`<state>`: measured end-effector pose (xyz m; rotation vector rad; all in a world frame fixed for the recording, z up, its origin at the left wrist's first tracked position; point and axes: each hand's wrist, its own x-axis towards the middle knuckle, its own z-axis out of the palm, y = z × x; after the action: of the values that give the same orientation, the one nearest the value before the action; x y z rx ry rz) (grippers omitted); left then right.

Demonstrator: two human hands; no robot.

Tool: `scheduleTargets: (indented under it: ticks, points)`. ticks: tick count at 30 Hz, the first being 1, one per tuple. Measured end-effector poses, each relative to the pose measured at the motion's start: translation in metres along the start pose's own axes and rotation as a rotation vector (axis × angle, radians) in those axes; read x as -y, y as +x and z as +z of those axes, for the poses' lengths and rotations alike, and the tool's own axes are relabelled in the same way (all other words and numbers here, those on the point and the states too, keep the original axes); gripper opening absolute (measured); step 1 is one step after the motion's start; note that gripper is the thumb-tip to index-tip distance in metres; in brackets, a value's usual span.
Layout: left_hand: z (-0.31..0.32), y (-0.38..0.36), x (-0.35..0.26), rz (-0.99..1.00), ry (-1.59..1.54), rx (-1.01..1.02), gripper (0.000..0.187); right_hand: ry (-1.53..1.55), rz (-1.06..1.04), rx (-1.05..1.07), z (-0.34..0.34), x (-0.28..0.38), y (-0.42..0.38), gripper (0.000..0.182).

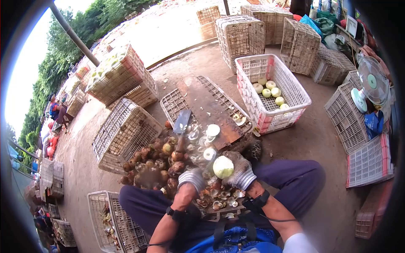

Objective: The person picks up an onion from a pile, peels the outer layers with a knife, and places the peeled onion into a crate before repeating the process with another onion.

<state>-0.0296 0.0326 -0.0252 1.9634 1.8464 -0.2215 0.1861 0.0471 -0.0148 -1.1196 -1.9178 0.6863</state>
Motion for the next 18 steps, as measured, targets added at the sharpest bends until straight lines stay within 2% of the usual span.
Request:
scheduleTargets:
  ticks: [1,4,7,10,12,14,18]
  points:
    - [0.003,0.004,0.006,0.022,0.048,0.043,0.02,0.036,0.004,-0.007,0.0,-0.002,-0.001,0.064]
    - [0.01,0.001,0.016,-0.042,-0.146,-0.23,0.017,0.114,0.02,-0.014,-0.001,-0.001,0.001,0.064]
    - [0.008,-0.002,0.009,-0.078,-0.208,-0.225,0.016,0.075,0.024,-0.025,-0.008,0.001,0.005,0.06]
    - [-0.006,-0.017,-0.014,0.065,-0.148,-0.182,0.018,0.009,-0.005,-0.084,-0.003,-0.003,0.003,0.055]
    - [-0.006,-0.018,-0.025,0.048,-0.087,-0.19,0.018,-0.001,0.007,-0.103,-0.001,-0.001,0.002,0.054]
    - [-0.005,-0.021,-0.027,0.05,-0.068,-0.225,0.017,0.011,0.008,-0.084,0.0,-0.004,0.0,0.055]
    - [-0.011,-0.018,-0.025,0.066,-0.088,-0.15,0.015,-0.006,-0.011,-0.028,-0.001,-0.006,-0.001,0.057]
